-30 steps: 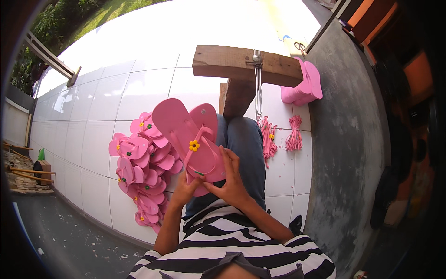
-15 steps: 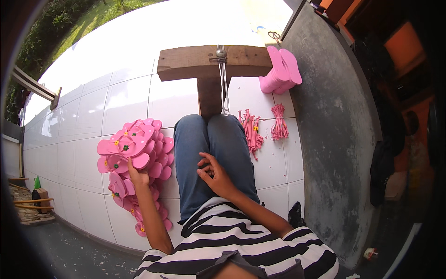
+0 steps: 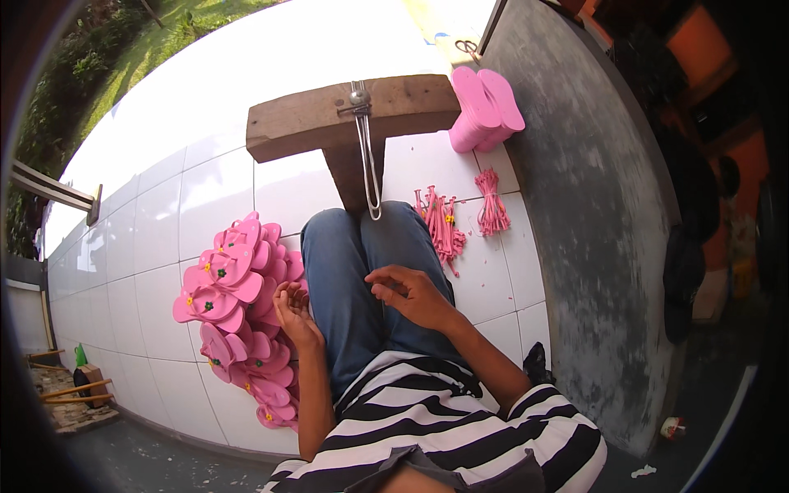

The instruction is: The person pulls rubber straps through the holes in foam flip-flop soles using a fixed vertical metal hook tool.

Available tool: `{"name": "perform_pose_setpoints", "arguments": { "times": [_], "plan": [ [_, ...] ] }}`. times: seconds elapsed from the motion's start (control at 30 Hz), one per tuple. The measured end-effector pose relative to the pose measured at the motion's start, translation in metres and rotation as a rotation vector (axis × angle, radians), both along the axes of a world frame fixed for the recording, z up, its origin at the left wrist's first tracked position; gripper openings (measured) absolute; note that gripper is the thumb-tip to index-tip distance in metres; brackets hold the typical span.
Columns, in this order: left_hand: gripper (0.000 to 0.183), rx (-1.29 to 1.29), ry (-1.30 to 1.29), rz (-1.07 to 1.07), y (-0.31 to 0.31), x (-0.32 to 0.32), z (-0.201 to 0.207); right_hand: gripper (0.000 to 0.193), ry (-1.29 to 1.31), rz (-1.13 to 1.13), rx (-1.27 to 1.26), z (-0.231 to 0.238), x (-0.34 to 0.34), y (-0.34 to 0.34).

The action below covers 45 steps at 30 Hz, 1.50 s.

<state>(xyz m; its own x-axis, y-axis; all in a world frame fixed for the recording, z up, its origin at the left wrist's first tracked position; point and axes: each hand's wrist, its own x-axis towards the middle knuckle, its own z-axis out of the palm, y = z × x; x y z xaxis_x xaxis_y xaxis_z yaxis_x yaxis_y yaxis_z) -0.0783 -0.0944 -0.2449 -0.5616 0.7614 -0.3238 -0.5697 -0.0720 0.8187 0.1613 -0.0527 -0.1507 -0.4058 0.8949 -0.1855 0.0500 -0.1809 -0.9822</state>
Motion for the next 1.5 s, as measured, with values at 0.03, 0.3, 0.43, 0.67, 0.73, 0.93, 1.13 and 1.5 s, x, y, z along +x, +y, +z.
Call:
{"name": "perform_pose_setpoints", "arguments": {
  "times": [0.03,0.3,0.43,0.67,0.73,0.93,1.13,1.5],
  "plan": [
    [0.022,0.038,0.133,-0.033,0.006,0.005,0.015,0.026,-0.099,0.001,0.051,0.008,0.012,0.015],
    [0.008,0.094,1.521,-0.345,0.049,0.061,0.068,0.035,-0.927,-0.685,0.578,-0.094,0.156,0.237],
    [0.007,0.082,1.48,-0.332,0.049,0.059,0.064,0.058,-1.277,-0.693,0.594,-0.12,0.206,0.309],
    [0.006,0.069,1.459,-0.318,0.053,0.057,0.06,0.066,-1.446,-0.507,0.259,-0.131,0.208,0.346],
    [0.006,0.072,1.439,-0.336,0.052,0.055,0.061,0.067,-1.402,-0.585,0.243,-0.13,0.205,0.349],
    [0.006,0.066,1.402,-0.353,0.053,0.056,0.064,0.075,-1.427,-0.593,0.278,-0.131,0.203,0.35],
    [0.006,0.107,1.395,-0.326,0.052,0.056,0.063,0.076,-1.133,-0.855,0.283,-0.119,0.199,0.332],
    [0.019,0.101,0.556,-0.6,0.046,0.066,0.089,0.047,1.152,-0.476,-0.299,-0.029,0.089,0.042]
  ]
}}
